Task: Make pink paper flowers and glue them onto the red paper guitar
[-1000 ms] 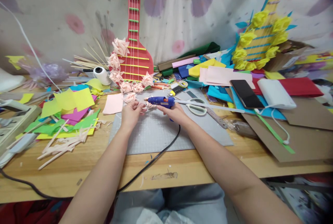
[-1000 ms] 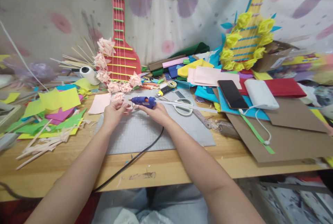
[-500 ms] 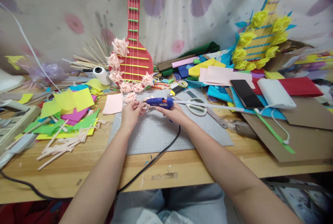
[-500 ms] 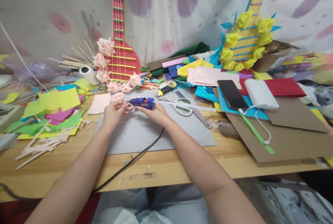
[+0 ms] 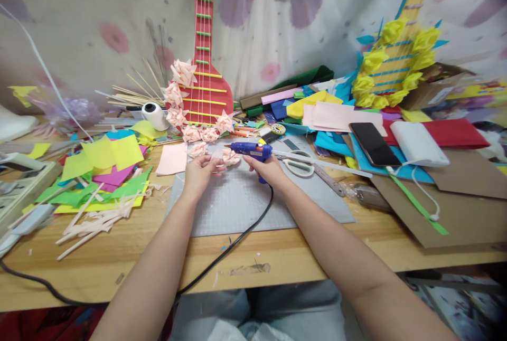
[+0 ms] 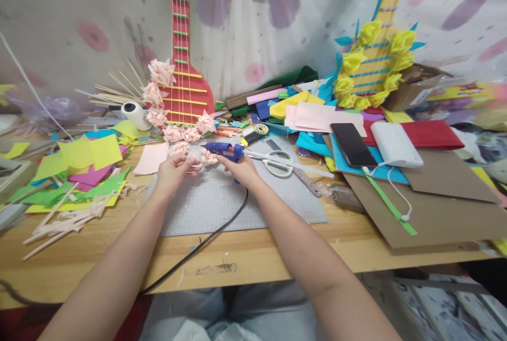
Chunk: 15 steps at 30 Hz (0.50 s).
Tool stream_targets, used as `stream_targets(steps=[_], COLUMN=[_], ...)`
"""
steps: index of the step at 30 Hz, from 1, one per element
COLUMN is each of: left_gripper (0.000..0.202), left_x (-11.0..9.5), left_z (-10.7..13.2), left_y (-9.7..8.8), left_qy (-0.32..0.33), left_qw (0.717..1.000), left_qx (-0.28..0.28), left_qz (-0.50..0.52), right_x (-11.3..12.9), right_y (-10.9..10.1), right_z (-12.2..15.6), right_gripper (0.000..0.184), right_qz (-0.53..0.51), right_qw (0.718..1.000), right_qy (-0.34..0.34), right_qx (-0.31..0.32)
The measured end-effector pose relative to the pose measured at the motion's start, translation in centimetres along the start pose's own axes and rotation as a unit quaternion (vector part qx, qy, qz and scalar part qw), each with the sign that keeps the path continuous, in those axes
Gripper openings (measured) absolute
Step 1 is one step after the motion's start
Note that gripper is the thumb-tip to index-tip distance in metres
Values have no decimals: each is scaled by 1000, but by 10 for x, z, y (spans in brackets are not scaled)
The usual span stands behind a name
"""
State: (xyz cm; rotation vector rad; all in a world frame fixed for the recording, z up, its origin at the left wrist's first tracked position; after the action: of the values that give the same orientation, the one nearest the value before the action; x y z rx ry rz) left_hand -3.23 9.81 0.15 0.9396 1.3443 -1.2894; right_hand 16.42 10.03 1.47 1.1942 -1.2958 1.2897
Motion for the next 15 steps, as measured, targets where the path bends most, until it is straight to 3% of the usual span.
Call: stream_targets(steps=[8, 15], left_gripper=[13, 5], left_x=[5, 4], left_z=[-1, 2], left_y=[-1, -1], left_qy=[-45, -81], left_qw=[997, 992], left_qx=[14, 5], left_qz=[61, 94], right_x=[-12, -24], right_y=[-11, -21], right_z=[-9, -14], right_gripper=[40, 36], right_qz=[-183, -237], right_qw=[982, 966], right_qy=[21, 29], right_qx=[-51, -99])
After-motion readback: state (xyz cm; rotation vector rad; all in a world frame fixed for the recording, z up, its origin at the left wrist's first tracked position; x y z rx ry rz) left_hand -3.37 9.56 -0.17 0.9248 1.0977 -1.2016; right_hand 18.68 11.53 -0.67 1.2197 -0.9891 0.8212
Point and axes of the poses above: each hand's wrist, its own z-axis away from the middle knuckle, its own y-axis out of the palm, x = y × z, the point moved 7 cm from there along -z, towards the middle knuckle, and after that the axes turned 13 degrees about -z, right-handed, at the moved point
